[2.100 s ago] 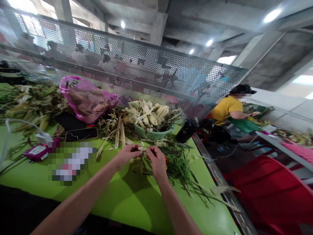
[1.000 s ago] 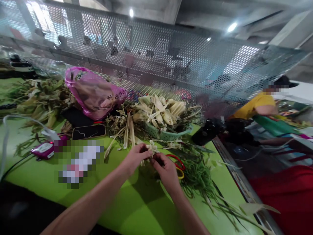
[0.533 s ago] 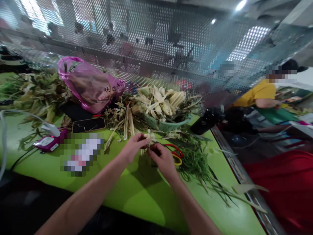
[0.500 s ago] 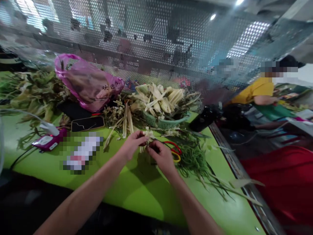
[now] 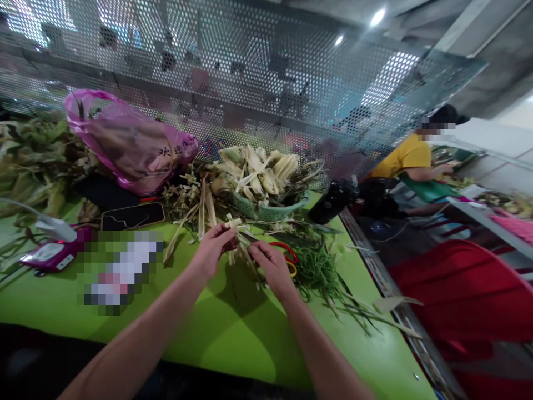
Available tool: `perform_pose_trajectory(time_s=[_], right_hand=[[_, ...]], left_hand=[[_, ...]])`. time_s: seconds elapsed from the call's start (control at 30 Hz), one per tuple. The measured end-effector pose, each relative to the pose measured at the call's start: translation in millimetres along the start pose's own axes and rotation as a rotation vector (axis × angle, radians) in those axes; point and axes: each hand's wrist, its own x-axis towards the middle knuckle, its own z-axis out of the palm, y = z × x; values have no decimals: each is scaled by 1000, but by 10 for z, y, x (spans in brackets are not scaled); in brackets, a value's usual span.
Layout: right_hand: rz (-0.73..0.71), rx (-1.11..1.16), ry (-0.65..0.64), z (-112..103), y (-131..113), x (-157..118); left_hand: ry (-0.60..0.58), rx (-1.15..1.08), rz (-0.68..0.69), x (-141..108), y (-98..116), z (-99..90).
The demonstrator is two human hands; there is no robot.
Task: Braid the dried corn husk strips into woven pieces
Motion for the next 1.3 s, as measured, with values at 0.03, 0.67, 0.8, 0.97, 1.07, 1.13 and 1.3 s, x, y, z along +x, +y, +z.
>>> perform_pose_trajectory(time_s=[0.03,0.67,0.8,0.97,1.07,1.13,1.3], right_hand=[[5,-6,-7,-9,-4,4],[-14,-92,67,-74,-28,11],[-15,-91,55,-95,-42,2],[-9,-112,-90,-24,-59,-27],[-36,-137,-120,15,-52,-45],[-24,-119,-93,-10,-61,-53],[-21,-34,129,-271,-133,-44]], left_hand=[[11,-4,1,5,-5,-3],[-191,231,70,74,10,-43],[-192,224,58,82,-6,-65],[-147,208,92,59,-4,-47],[-176,194,88,48,17,-40],[-226,207,69,51,37,-53],[-178,203,55,103,87,-146]])
